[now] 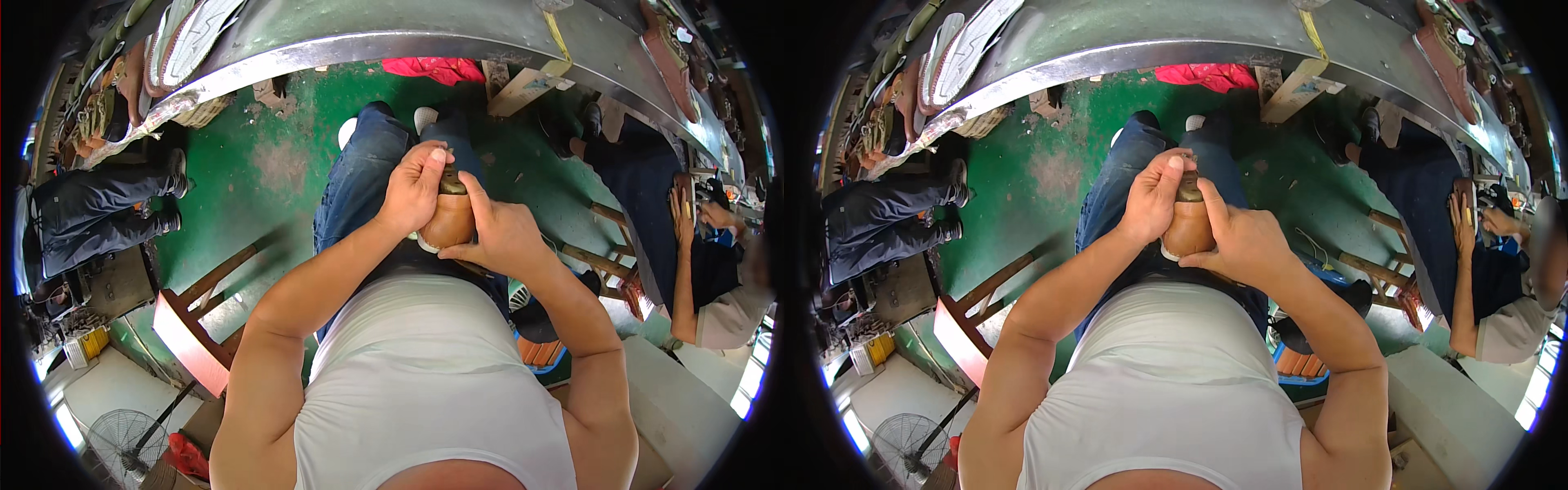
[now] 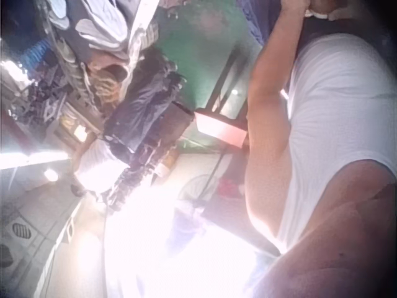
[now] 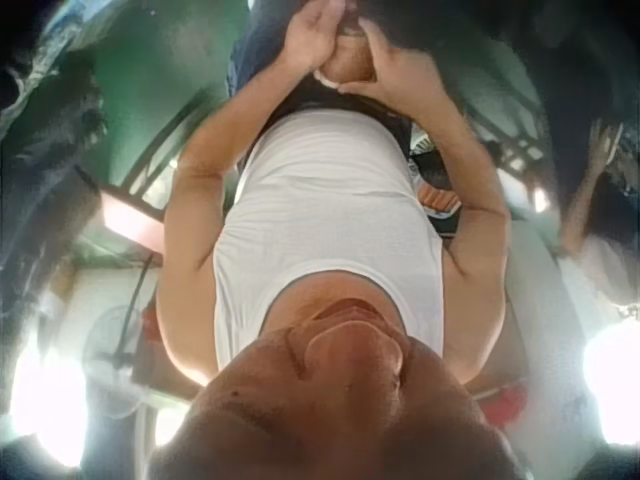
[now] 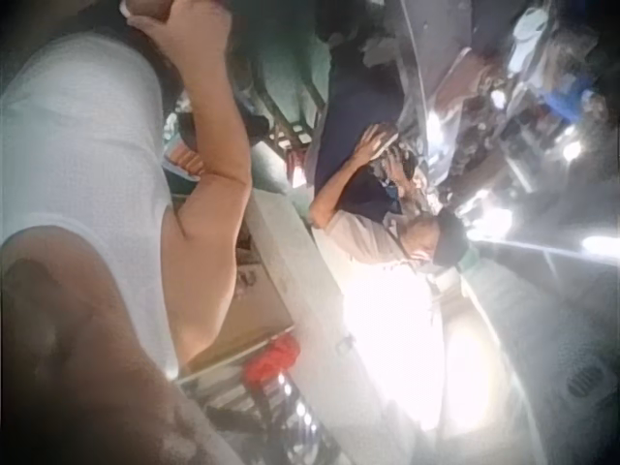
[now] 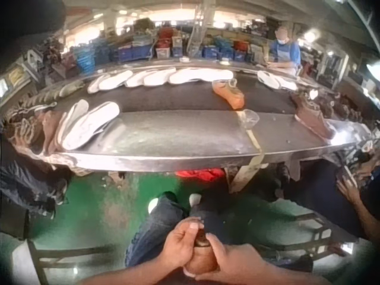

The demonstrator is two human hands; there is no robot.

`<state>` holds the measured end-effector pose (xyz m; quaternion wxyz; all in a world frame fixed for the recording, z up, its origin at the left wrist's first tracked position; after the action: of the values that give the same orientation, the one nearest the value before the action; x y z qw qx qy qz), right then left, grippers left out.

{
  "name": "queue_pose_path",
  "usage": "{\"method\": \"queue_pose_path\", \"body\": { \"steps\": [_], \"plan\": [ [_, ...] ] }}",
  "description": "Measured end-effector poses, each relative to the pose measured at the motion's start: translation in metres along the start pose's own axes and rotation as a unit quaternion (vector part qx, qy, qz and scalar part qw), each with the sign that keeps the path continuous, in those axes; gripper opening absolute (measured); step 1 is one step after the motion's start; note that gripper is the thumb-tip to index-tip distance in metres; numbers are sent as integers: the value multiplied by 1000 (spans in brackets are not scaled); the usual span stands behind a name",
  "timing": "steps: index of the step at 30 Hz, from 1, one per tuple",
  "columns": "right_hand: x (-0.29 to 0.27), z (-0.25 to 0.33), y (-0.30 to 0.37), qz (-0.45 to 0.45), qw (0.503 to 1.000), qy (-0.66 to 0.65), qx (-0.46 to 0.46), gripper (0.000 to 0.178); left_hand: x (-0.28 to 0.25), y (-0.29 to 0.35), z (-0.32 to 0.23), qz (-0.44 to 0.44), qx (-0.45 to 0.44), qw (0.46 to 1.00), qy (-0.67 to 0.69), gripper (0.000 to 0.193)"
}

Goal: Manufacturing shoes by lasting the upper material onto the sole and hammering it into place.

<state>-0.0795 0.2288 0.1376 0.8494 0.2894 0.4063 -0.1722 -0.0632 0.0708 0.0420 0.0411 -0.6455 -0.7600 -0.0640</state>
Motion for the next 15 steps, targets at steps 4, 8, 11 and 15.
{"method": "queue_pose_path", "body": {
  "steps": [4, 8, 11, 15],
  "plan": [
    [-13, 6, -9, -212, 962, 70, -156, 98, -8, -3, -9, -32, 58, 983, -171, 22],
    [-6, -1, -20, -194, 963, 15, -185, 89, -15, -15, -62, 90, -92, 913, -388, 27],
    [-6, 5, -25, -188, 968, 15, -164, 85, -31, -39, -60, 185, -77, 898, -392, 29],
    [-6, 8, -26, -181, 971, 4, -158, 83, -122, -105, -22, 280, -270, 883, 263, 33]
  ]
}}
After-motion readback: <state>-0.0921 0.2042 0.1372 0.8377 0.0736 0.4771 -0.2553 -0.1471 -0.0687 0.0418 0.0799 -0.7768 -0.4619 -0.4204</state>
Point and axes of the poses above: each hand's wrist, its own y-axis away from the middle knuckle, its own x-axis out of the palm, z = x × y, the point moved 3 cm from there along -y, towards the middle knuckle, and after that the axes turned 6 degrees about z, right-handed, at the moved point
